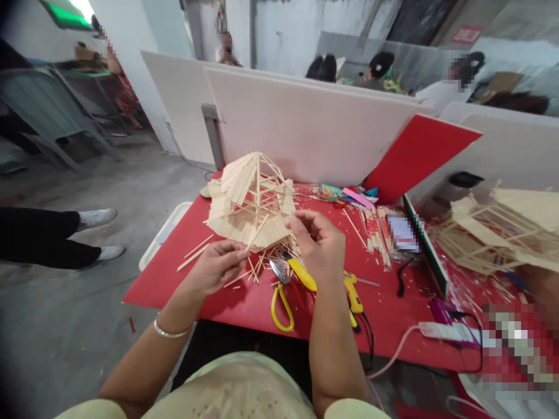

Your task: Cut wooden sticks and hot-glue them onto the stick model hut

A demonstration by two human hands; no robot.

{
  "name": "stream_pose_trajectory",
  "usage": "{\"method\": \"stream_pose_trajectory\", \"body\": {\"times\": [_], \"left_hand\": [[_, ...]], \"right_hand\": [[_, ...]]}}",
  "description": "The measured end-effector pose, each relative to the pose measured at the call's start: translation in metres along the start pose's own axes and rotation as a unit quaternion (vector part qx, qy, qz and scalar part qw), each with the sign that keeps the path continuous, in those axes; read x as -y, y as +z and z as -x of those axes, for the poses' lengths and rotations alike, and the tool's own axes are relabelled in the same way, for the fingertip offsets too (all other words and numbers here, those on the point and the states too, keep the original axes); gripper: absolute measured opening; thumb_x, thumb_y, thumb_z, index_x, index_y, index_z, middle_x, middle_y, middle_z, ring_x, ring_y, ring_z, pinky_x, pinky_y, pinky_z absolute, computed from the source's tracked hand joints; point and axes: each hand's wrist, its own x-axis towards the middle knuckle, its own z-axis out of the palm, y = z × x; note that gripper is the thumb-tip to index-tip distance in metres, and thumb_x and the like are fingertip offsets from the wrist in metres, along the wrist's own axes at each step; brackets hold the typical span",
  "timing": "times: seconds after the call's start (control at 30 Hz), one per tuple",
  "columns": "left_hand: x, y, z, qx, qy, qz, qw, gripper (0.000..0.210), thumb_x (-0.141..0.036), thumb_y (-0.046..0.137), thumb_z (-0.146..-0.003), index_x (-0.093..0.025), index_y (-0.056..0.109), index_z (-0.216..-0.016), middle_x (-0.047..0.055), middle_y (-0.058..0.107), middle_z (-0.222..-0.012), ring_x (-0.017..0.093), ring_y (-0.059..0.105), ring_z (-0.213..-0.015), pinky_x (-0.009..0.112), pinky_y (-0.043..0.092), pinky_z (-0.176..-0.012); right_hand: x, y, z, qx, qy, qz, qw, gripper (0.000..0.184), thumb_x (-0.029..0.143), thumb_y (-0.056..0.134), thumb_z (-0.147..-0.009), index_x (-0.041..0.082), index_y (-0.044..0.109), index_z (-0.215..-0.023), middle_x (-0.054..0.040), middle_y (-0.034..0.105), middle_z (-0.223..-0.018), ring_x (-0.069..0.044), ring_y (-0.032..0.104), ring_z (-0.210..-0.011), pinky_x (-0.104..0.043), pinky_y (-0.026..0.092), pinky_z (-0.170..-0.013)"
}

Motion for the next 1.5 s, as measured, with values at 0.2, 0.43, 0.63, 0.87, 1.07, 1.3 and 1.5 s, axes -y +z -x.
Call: {"method": "stream_pose_trajectory", "body": {"times": [0.2,0.43,0.63,0.87,1.07,1.3,1.5], "left_hand": [[0.066,0.02,0.004,0.037,-0.075,-0.067,0.994,0.03,-0.04,0.079,-0.076,-0.012,0.069,-0.076,0.001,0.063,-0.062,0.002,0.04,-0.04,0.017,0.026,-0.039],[0.109,0.046,-0.017,0.028,-0.105,-0.073,0.991,0.032,-0.042,0.08,-0.074,-0.014,0.067,-0.083,-0.004,0.053,-0.05,0.005,0.042,-0.04,0.017,0.026,-0.039],[0.123,0.052,-0.02,-0.003,-0.089,-0.066,0.994,0.034,-0.044,0.08,-0.075,-0.013,0.065,-0.078,-0.003,0.054,-0.048,0.005,0.043,-0.038,0.017,0.029,-0.038],[0.127,0.059,-0.016,-0.025,-0.084,-0.033,0.996,0.036,-0.044,0.078,-0.076,-0.014,0.063,-0.087,-0.001,0.061,-0.057,0.007,0.049,-0.04,0.017,0.035,-0.038],[0.114,0.052,-0.007,-0.03,-0.065,-0.049,0.996,0.034,-0.045,0.076,-0.079,-0.014,0.064,-0.087,0.002,0.064,-0.063,0.008,0.053,-0.044,0.018,0.038,-0.04],[0.099,0.044,0.0,-0.044,-0.051,-0.038,0.997,0.032,-0.044,0.076,-0.078,-0.014,0.065,-0.082,0.001,0.063,-0.062,0.006,0.051,-0.042,0.016,0.034,-0.039],[0.064,0.046,0.006,-0.075,-0.021,0.015,0.997,0.028,-0.037,0.077,-0.076,-0.015,0.059,-0.082,0.0,0.064,-0.064,0.005,0.047,-0.037,0.016,0.029,-0.033]], "right_hand": [[-0.056,-0.025,0.056,0.16,0.14,-0.001,0.977,0.029,0.047,0.066,-0.088,0.02,0.075,-0.094,-0.0008,0.07,-0.081,-0.016,0.062,-0.076,-0.026,0.049,-0.068],[-0.093,-0.036,0.069,0.19,0.115,0.034,0.974,0.031,0.042,0.059,-0.092,0.018,0.07,-0.076,-0.0003,0.065,-0.074,-0.015,0.058,-0.074,-0.026,0.045,-0.072],[-0.107,-0.06,0.042,0.29,0.099,0.121,0.944,0.03,0.043,0.052,-0.095,0.025,0.075,-0.089,0.0002,0.074,-0.087,-0.017,0.066,-0.082,-0.027,0.048,-0.075],[-0.166,-0.057,-0.068,0.199,0.117,0.459,0.858,0.028,0.032,0.052,-0.09,0.022,0.075,-0.103,-0.0119,0.074,-0.108,-0.028,0.065,-0.105,-0.037,0.047,-0.089],[-0.199,-0.019,-0.105,0.236,0.147,0.49,0.826,0.03,0.022,0.07,-0.073,0.013,0.076,-0.1,-0.0193,0.074,-0.108,-0.03,0.065,-0.106,-0.037,0.047,-0.091],[-0.175,-0.033,-0.111,0.198,0.115,0.455,0.86,0.019,0.027,0.068,-0.076,0.016,0.078,-0.089,-0.0155,0.076,-0.097,-0.029,0.069,-0.094,-0.037,0.052,-0.081],[-0.098,-0.061,-0.068,-0.006,-0.027,0.305,0.952,0.04,0.047,0.048,-0.096,0.016,0.07,-0.108,-0.0088,0.075,-0.093,-0.019,0.069,-0.079,-0.031,0.054,-0.069]]}}
